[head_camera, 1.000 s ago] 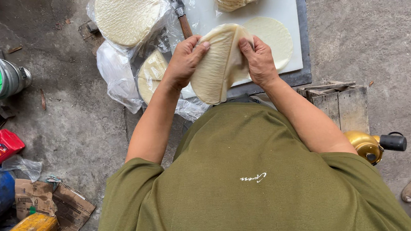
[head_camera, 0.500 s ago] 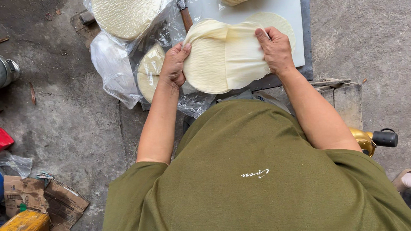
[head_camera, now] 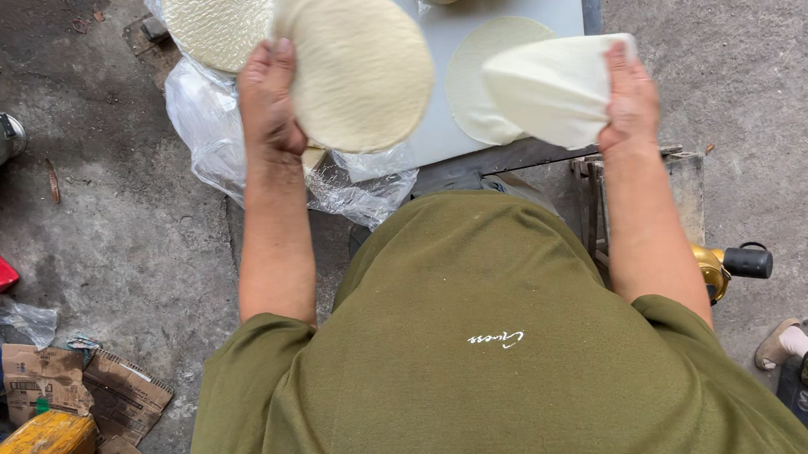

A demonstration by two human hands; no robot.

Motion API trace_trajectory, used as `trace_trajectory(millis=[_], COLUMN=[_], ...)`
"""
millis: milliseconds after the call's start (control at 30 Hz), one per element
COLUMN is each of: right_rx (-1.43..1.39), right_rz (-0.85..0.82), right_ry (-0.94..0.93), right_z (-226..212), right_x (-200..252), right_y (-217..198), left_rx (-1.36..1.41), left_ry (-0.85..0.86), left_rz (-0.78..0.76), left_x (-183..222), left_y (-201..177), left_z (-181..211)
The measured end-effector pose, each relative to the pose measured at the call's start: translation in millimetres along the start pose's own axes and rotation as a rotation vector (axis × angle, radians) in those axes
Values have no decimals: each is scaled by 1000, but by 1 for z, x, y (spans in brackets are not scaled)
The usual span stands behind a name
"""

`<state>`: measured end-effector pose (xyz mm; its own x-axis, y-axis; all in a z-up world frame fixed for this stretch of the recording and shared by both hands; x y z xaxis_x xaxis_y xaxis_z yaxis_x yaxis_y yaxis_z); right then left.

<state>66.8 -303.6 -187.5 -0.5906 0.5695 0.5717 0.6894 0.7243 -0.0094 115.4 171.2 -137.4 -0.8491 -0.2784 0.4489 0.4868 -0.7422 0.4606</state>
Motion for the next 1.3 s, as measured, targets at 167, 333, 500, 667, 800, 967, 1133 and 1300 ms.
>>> trace_trajectory(millis=[167, 333, 500, 667, 800, 967, 1133, 1300], right_rx=[167, 896, 1186, 1154, 1139, 1013, 963, 515], right_rz=[63, -117, -443, -509, -503, -460, -424, -533], right_ry=[-417, -1282, -1613, -1603, -1654, -1601, -891, -631], right_z=[-66, -47, 50, 66, 65, 57, 37, -24], right_x=[-11, 24, 76, 89, 93, 87, 18, 4], right_y=[-23, 55, 97, 85, 82, 75, 65, 72], left_rx=[8, 22, 51, 70, 110, 114, 146, 173], left_ry=[112, 123, 102, 90, 51, 22, 8, -30], left_rz=[-58, -83, -65, -47, -39, -3, -22, -47], left_x=[16, 24, 31, 40, 40, 42, 40, 41], left_y=[0, 1, -6, -14, -16, -22, -22, -24], left_z=[40, 42, 39, 36, 27, 13, 2, -10])
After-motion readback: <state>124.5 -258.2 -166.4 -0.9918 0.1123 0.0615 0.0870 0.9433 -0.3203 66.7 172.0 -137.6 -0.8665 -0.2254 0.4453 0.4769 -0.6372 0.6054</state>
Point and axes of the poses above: each hand's wrist, its own x-axis away from the middle knuckle, its own y-axis out of the palm, z = x × y, the point moved 8 cm from there along -x, towards the middle knuckle, and after that the axes turned 12 degrees about z, right-handed, at the moved point
